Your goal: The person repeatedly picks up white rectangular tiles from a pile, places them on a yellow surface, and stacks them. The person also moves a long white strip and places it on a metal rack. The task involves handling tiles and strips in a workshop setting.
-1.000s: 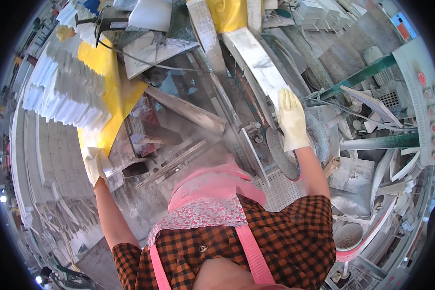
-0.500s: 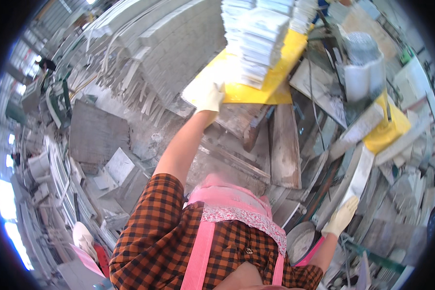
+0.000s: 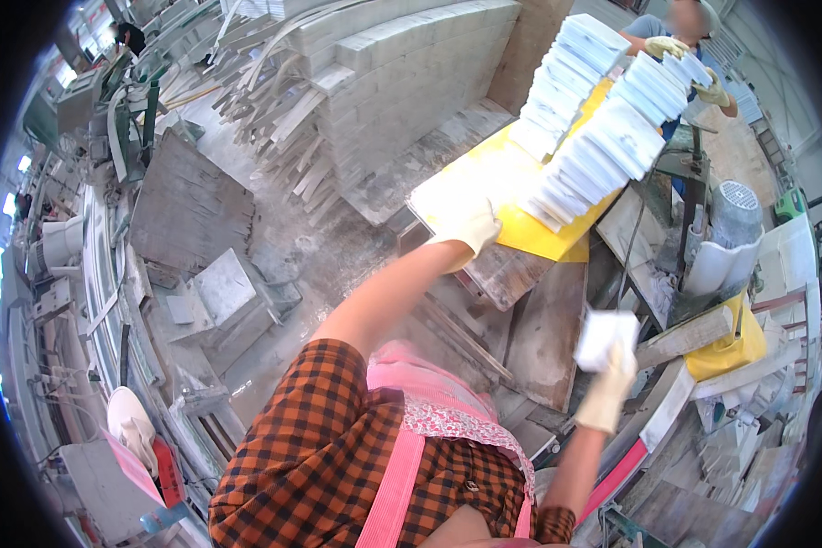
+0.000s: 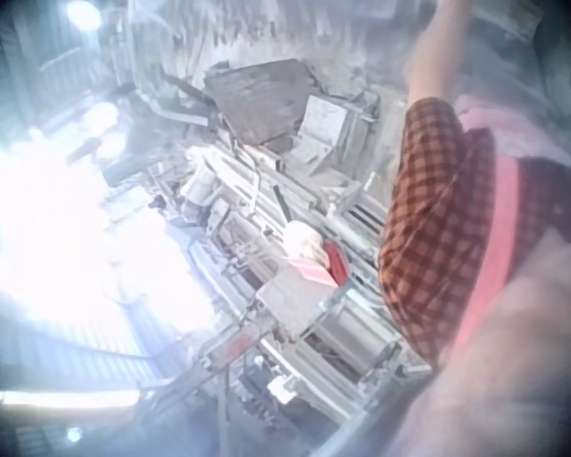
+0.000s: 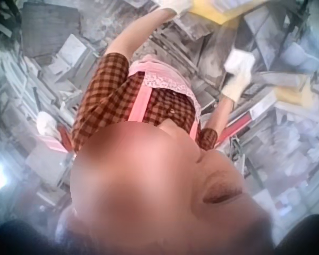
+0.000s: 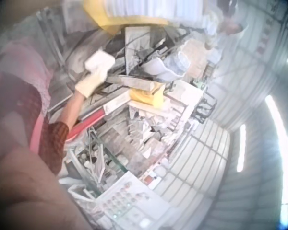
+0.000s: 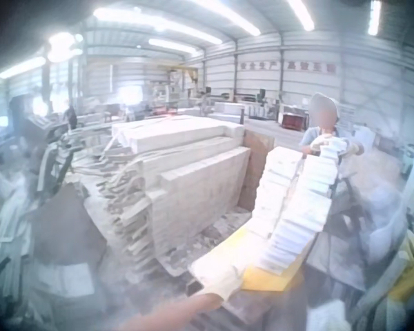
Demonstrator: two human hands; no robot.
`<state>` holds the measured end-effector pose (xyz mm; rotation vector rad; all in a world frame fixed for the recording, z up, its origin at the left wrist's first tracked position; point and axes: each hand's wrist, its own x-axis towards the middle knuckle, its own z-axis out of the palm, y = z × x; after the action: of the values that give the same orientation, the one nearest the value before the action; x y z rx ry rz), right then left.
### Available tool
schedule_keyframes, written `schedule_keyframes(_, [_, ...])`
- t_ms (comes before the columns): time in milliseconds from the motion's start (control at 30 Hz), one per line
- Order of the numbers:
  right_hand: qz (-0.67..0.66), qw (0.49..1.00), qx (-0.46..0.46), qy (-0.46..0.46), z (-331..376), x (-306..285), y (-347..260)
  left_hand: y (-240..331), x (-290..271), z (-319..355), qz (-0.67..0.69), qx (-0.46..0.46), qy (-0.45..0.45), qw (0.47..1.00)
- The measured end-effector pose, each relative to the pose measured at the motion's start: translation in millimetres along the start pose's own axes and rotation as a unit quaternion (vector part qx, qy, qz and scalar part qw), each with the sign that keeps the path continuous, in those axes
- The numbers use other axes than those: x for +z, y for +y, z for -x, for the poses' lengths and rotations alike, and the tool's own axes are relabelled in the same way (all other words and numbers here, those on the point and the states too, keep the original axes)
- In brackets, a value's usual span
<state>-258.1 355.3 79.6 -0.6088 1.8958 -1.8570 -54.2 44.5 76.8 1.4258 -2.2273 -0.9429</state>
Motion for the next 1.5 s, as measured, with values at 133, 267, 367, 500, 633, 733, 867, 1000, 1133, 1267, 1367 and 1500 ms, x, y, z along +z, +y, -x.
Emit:
schedule_keyframes(133, [-0.07, 0.996, 0.041, -0.045, -9, 180, -3, -2, -4, -1, 0.063, -0.01, -0.028, 0.998])
schedule_keyframes(267, [-0.033, 0.996, 0.021, -0.074, -19, 266, 11, -12, -15, -13, 0.079, -0.005, -0.116, 0.99])
schedule_keyframes(367, [-0.034, 0.983, -0.004, -0.182, -38, 274, 35, -12, -21, -15, 0.104, 0.013, -0.136, 0.985])
schedule_keyframes(500, [-0.123, 0.971, 0.036, -0.204, -44, 271, 65, 4, -19, -10, 0.199, -0.059, -0.12, 0.971])
schedule_keyframes(633, [0.102, 0.942, -0.153, -0.281, -46, 219, 56, 14, -8, 0, 0.131, -0.113, -0.047, 0.984])
schedule_keyframes(733, [0.133, 0.939, -0.166, -0.271, -39, 136, 41, 13, 8, 7, 0.195, -0.096, 0.039, 0.975])
schedule_keyframes(867, [0.194, 0.974, -0.111, -0.043, -28, -16, 36, 5, 24, 0, 0.159, -0.113, 0.02, 0.981])
schedule_keyframes(1000, [0.323, 0.934, -0.073, 0.137, -3, -170, 53, -4, 33, -11, 0.132, -0.121, 0.054, 0.982])
schedule_keyframes(1133, [0.447, 0.875, 0.004, 0.186, 25, -269, 105, -8, 37, -18, 0.088, -0.12, 0.074, 0.986])
schedule_keyframes(1267, [0.663, 0.734, -0.01, 0.148, 33, -311, 145, -10, 41, -28, 0.06, -0.119, 0.094, 0.987])
schedule_keyframes(1367, [0.686, 0.712, -0.013, 0.148, 32, -316, 152, -14, 44, -31, 0.032, -0.102, 0.127, 0.986])
schedule_keyframes(1500, [0.72, 0.679, 0.023, 0.139, 33, -311, 141, -17, 40, -30, 0.035, -0.064, 0.139, 0.988])
